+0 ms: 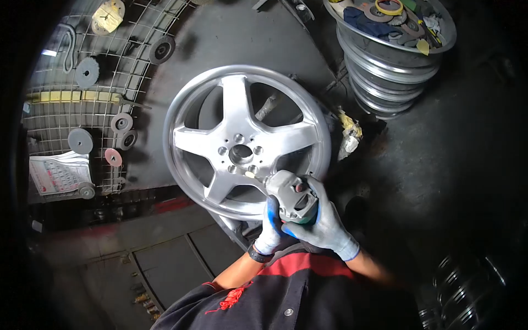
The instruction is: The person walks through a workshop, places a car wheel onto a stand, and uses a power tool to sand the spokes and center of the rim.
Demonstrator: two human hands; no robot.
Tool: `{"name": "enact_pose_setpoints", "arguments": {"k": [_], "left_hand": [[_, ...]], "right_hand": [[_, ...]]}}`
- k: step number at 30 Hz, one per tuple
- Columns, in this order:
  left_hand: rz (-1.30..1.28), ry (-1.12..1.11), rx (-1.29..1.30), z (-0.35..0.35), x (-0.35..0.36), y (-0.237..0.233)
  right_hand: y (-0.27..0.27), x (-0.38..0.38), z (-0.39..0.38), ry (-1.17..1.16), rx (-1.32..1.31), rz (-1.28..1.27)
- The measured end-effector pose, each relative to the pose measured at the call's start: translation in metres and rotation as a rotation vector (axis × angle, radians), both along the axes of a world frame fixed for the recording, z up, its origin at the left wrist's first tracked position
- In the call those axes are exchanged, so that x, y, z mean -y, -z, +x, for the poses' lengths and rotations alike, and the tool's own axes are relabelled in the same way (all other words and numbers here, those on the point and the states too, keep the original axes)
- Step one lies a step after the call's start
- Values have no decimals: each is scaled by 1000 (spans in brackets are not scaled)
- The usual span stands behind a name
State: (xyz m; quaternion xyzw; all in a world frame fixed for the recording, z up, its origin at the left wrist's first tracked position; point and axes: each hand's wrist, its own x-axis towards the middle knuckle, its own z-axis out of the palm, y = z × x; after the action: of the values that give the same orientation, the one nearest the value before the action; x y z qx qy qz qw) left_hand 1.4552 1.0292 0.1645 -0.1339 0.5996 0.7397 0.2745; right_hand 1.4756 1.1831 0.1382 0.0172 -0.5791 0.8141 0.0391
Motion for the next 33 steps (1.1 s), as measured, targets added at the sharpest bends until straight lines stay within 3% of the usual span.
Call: {"name": "enact_pose_setpoints", "arguments": {"k": [1,4,5,8,10,13,20,26,28,33], "left_hand": [[108,-118,73,6,-15,0],[33,-109,103,21,-38,9],[-143,45,-105,20,-42,11],[6,-29,40,28,-69,7],[-130,56,0,29,-73,12],[-68,87,21,30,-86,9],[47,312,-29,17,-113,0],[186,369,-1,27,-106,-4],[95,472,-164,33,-89,0],[163,449,-93,66,-35,-8]], "right_hand": [[-3,-11,7,-16,38,-28],[14,-25,28,45,32,-47],[21,-29,34,64,5,-18],[19,-43,48,43,132,-126],[24,-48,57,32,154,-152],[30,-59,67,8,245,-356],[14,-79,74,95,232,-188],[2,-56,97,275,286,-213],[-10,-41,107,320,312,-195],[-25,19,137,371,271,-132]]}}
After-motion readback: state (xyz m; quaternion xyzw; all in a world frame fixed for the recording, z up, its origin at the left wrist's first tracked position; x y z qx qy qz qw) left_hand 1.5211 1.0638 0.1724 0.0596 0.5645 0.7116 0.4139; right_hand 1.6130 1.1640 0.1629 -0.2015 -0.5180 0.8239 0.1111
